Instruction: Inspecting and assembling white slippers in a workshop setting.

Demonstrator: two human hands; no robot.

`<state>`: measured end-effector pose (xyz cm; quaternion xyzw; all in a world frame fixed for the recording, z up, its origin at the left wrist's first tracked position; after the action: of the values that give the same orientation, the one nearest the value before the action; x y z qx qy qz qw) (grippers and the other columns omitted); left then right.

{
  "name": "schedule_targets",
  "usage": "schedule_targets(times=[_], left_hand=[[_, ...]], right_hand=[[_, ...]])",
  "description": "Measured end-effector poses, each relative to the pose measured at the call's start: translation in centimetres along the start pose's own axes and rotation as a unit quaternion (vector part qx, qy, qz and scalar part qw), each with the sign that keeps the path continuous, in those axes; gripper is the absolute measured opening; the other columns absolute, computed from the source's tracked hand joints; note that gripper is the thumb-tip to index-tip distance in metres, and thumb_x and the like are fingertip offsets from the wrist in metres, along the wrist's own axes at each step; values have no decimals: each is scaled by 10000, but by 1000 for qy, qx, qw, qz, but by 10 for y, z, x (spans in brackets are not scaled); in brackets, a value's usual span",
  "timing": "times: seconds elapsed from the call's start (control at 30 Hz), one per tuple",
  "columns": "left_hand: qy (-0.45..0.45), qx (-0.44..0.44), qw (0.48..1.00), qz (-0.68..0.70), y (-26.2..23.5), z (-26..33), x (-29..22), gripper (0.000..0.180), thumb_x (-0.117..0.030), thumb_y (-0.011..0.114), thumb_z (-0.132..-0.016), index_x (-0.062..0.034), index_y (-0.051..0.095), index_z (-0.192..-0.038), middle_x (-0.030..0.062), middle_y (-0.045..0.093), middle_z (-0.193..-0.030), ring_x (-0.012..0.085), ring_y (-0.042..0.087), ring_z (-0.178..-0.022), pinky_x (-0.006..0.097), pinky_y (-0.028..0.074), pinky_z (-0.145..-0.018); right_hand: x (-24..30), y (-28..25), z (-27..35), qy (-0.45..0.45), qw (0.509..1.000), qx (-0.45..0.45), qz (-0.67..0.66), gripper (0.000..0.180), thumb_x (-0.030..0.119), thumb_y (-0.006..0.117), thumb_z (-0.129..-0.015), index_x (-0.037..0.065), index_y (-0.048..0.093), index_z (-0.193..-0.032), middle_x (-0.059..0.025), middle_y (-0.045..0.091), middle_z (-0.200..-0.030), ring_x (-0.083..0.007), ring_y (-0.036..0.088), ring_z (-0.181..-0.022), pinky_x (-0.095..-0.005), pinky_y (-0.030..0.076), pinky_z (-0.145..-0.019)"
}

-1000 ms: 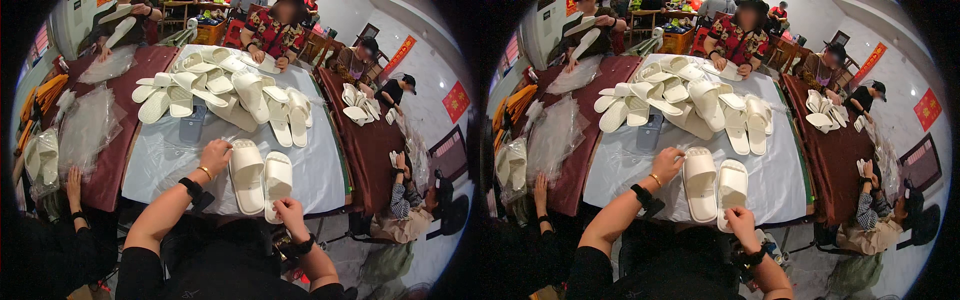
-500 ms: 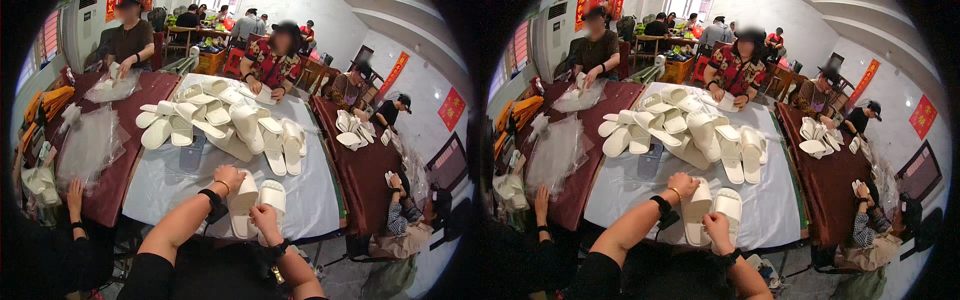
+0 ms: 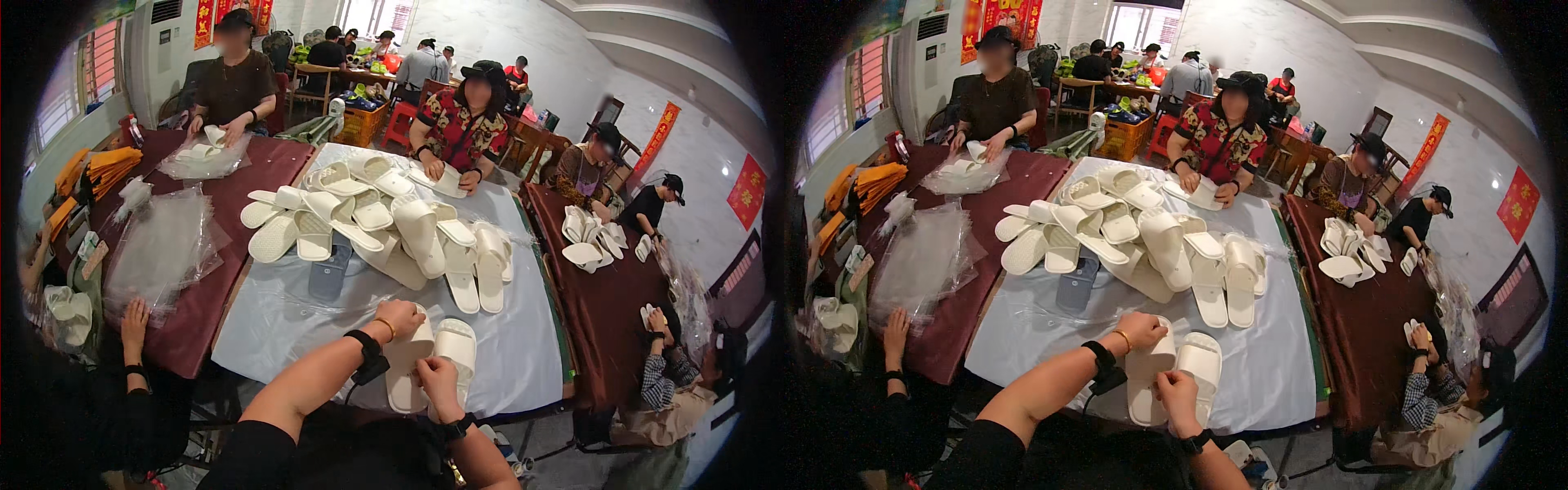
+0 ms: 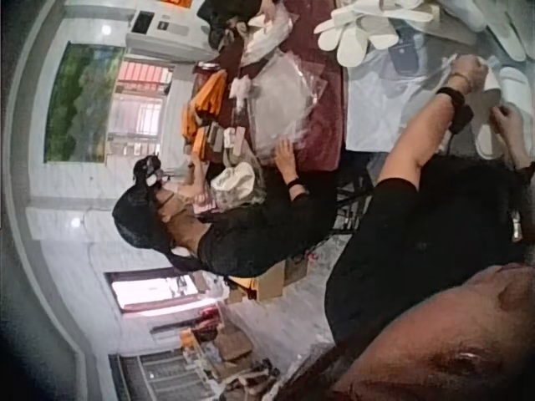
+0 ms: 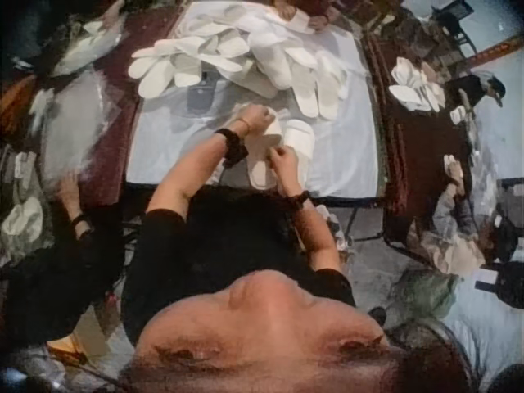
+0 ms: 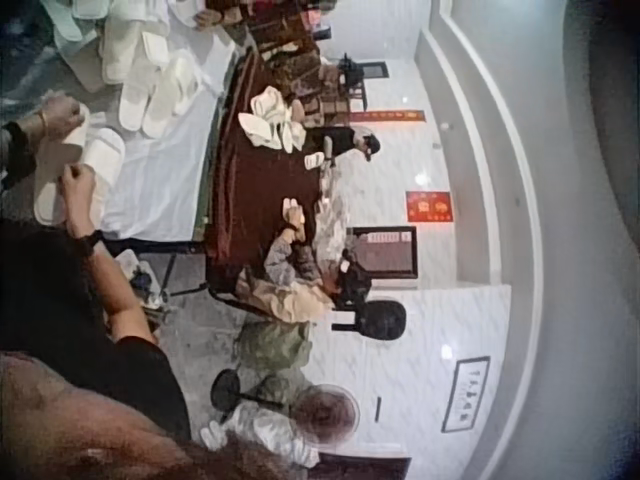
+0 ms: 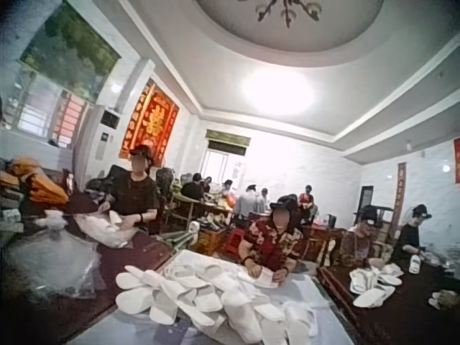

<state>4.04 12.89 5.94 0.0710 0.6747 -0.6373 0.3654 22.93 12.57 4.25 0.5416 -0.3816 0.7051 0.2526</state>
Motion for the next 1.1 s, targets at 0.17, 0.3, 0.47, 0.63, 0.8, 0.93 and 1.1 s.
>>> schedule_targets(times=[0.17, 0.3, 0.47, 0.63, 0.8, 0.93, 1.1], left_hand=[[17, -83, 980, -178, 0, 8, -4, 316, -392, 542, -841, -136, 720, -897, 129, 677, -928, 315, 638, -895, 452, 477, -774], [14, -113, 967, -228, 8, 8, 14, 252, -328, 554, -843, -152, 717, -920, 96, 669, -953, 307, 626, -926, 459, 462, -814], [-1, -33, 968, -248, -10, 11, 21, 212, -233, 539, -832, -129, 706, -907, 115, 688, -921, 301, 646, -895, 439, 462, -812], [39, -41, 968, -245, -26, 22, 33, 196, -212, 551, -787, -113, 713, -839, 127, 693, -854, 338, 659, -837, 467, 484, -770], [30, -102, 981, -161, -42, 26, 31, 227, -253, 568, -779, -69, 701, -766, 154, 672, -822, 355, 642, -758, 459, 502, -702], [48, -197, 978, -42, -42, 13, 32, 230, -287, 611, -757, -75, 700, -736, 142, 655, -810, 337, 626, -803, 437, 496, -705], [117, -217, 965, 93, -16, 6, 16, 232, -262, 648, -743, -33, 677, -729, 156, 642, -826, 325, 614, -803, 408, 494, -723]], right_hand=[[-3, -4, 2, 9, 1000, 7, -13, 208, 128, 604, -852, -59, 651, -774, -76, 631, -630, -120, 568, -514, -273, 442, -484], [-19, -1, -2, -10, 1000, 6, 6, 214, 139, 612, -846, -56, 655, -771, -85, 640, -635, -121, 578, -524, -277, 449, -495], [-20, -4, -5, -23, 999, -9, 46, 207, 140, 617, -851, -39, 641, -749, -70, 615, -606, -111, 555, -481, -253, 418, -440], [-4, -1, -3, -11, 999, -13, 36, 228, 164, 599, -848, -45, 662, -781, -97, 634, -611, -137, 591, -509, -295, 455, -497], [-10, -17, 6, -10, 1000, -8, 13, 198, 162, 590, -843, -19, 665, -818, -111, 647, -657, -189, 611, -537, -319, 465, -520], [13, -44, 24, -159, 956, -89, 229, 121, 119, 629, -791, 24, 665, -857, -161, 645, -737, -271, 628, -621, -338, 483, -575], [5, -67, 23, -246, 901, -175, 311, 114, 130, 631, -776, 26, 634, -824, -221, 568, -1078, -391, 540, -970, -437, 441, -836]])
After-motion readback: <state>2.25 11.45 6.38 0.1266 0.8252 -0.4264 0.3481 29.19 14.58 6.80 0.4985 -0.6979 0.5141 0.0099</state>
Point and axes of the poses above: each hand's wrist, its own z-axis away from the middle knuckle, its own y-axis out of the palm, x = y × z, the point moved 2 cm from there along -z, towards the middle knuckle
